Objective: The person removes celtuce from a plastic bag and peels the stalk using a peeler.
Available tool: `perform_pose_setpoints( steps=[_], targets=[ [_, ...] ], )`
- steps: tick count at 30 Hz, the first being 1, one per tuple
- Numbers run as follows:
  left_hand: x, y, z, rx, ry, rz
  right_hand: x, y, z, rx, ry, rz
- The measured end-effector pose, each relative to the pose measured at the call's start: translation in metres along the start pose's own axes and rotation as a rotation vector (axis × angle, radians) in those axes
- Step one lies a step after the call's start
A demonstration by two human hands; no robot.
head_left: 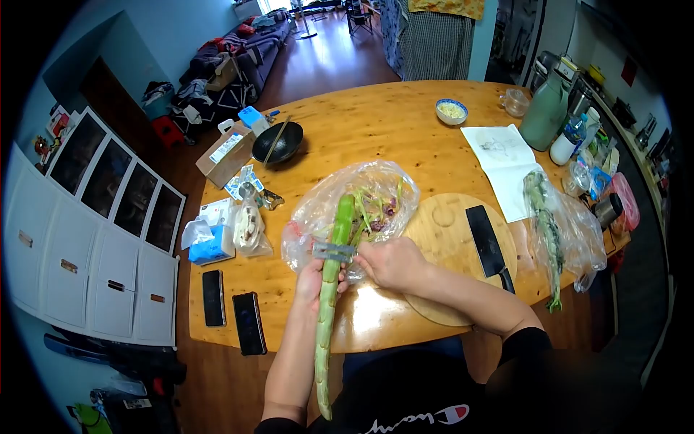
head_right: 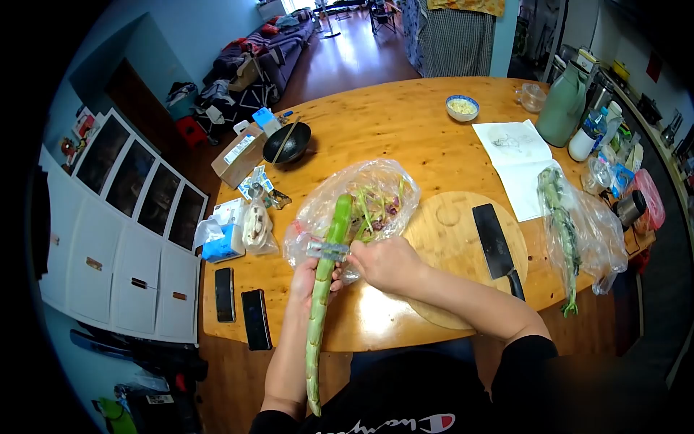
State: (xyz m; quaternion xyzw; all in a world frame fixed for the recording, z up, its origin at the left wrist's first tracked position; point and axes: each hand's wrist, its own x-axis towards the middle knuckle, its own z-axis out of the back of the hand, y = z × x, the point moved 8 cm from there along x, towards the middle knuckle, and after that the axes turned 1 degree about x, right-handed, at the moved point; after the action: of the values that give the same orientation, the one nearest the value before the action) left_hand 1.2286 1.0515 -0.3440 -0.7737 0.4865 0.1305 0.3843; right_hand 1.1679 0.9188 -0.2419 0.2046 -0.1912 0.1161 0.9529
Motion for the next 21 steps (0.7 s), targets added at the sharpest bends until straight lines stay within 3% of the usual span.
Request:
perform_pose_setpoints(
  steps=[3, 10, 13, 17, 20, 21],
  targets=[
    [-0.002, -0.005, -0.007, 0.022, 0.031, -0.151, 0.005, -0.02, -0.005, -0.012, -0.005, -0.061],
    [-0.006, -0.003, -0.012, 0.075, 0.083, -0.141, 0.005, -0.026, -0.006, -0.029, 0.034, -0.088],
    [-0.006, -0.005, -0.018, 0.13, 0.094, -0.153, 0.013, -0.065, -0.005, -0.114, -0.064, -0.208],
    [-0.008, 0.0, -0.012, 0.103, 0.104, -0.137, 0.017, -0.078, 0.001, -0.077, -0.043, -0.293],
    [-0.009, 0.0, -0.016, 0.038, 0.133, -0.09, 0.019, -0.11, 0.002, -0.108, 0.006, -0.54],
    [-0.01, -0.001, -0.018, 0.016, 0.145, -0.072, 0.021, -0.107, 0.005, -0.033, -0.023, -0.53]
  ],
)
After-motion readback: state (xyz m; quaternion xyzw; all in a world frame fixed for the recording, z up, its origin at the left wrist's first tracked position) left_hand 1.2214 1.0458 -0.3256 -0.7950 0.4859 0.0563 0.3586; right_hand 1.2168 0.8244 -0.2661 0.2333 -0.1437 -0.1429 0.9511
